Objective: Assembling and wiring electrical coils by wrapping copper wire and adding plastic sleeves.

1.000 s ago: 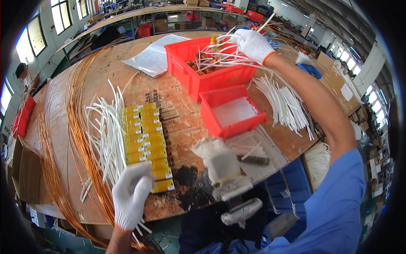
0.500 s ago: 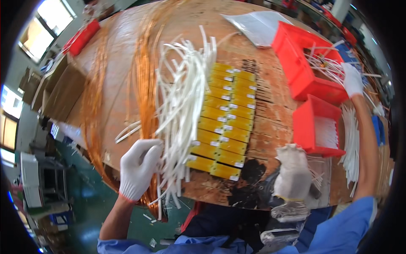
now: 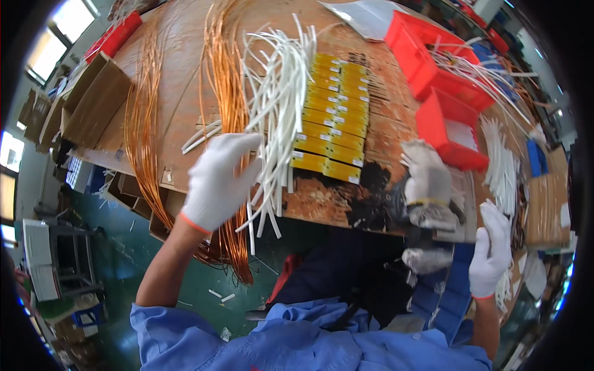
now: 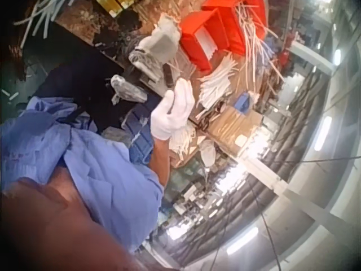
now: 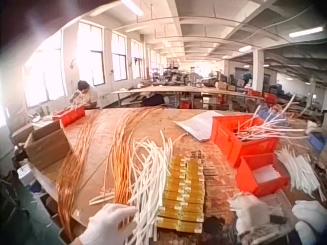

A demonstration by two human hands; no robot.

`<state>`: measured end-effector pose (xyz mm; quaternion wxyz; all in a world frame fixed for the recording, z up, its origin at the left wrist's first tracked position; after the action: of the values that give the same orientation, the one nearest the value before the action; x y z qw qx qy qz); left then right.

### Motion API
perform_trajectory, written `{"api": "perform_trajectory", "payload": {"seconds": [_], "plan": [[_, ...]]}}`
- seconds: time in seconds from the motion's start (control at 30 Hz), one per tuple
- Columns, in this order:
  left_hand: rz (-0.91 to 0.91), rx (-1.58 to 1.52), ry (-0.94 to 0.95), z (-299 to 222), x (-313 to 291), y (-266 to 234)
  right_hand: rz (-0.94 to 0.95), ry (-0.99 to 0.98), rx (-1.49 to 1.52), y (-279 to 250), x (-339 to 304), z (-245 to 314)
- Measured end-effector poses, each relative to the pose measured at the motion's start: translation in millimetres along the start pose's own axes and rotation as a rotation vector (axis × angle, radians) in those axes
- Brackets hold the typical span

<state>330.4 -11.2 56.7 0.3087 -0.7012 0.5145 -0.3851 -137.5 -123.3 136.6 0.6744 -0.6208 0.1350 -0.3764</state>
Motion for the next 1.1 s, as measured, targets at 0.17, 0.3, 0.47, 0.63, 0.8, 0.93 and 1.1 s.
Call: {"api": "perform_trajectory", "payload": {"seconds": [0.17,0.3,0.47,0.63,0.8,0.93,1.1], "plan": [[0.144,0.564,0.344,-52.5,38.2,88.3,-0.052,-0.096,0.167,0.0,-47.9,63.9],[0.254,0.711,0.303,-26.2,61.8,130.3,-0.009,-0.086,0.426,32.4,-83.8,108.7],[0.453,0.761,0.094,-43.2,68.4,105.3,0.237,0.444,1.141,158.7,-128.1,113.1],[0.276,-0.586,-0.253,-80.6,77.4,61.4,-0.029,0.769,1.809,205.3,-157.9,76.8],[0.584,-1.536,-0.133,-160.6,59.2,94.0,-0.58,0.696,1.681,153.7,-157.7,60.2],[0.527,-1.301,0.026,-232.7,40.5,108.4,-0.246,0.418,1.161,125.9,-138.6,99.2],[0.498,-0.853,0.15,-280.3,30.8,118.2,-0.424,0.474,2.083,213.2,-123.1,114.2]]}}
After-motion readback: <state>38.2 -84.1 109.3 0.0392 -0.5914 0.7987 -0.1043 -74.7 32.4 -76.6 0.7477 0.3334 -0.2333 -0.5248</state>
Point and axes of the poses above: each hand's wrist, its own x-axis towards the middle knuckle, its own y-axis out of the palm, z = x × y, the point moved 7 cm from there along x, towards the middle knuckle, and after that the axes turned 11 degrees about z, right-handed, at the moved point
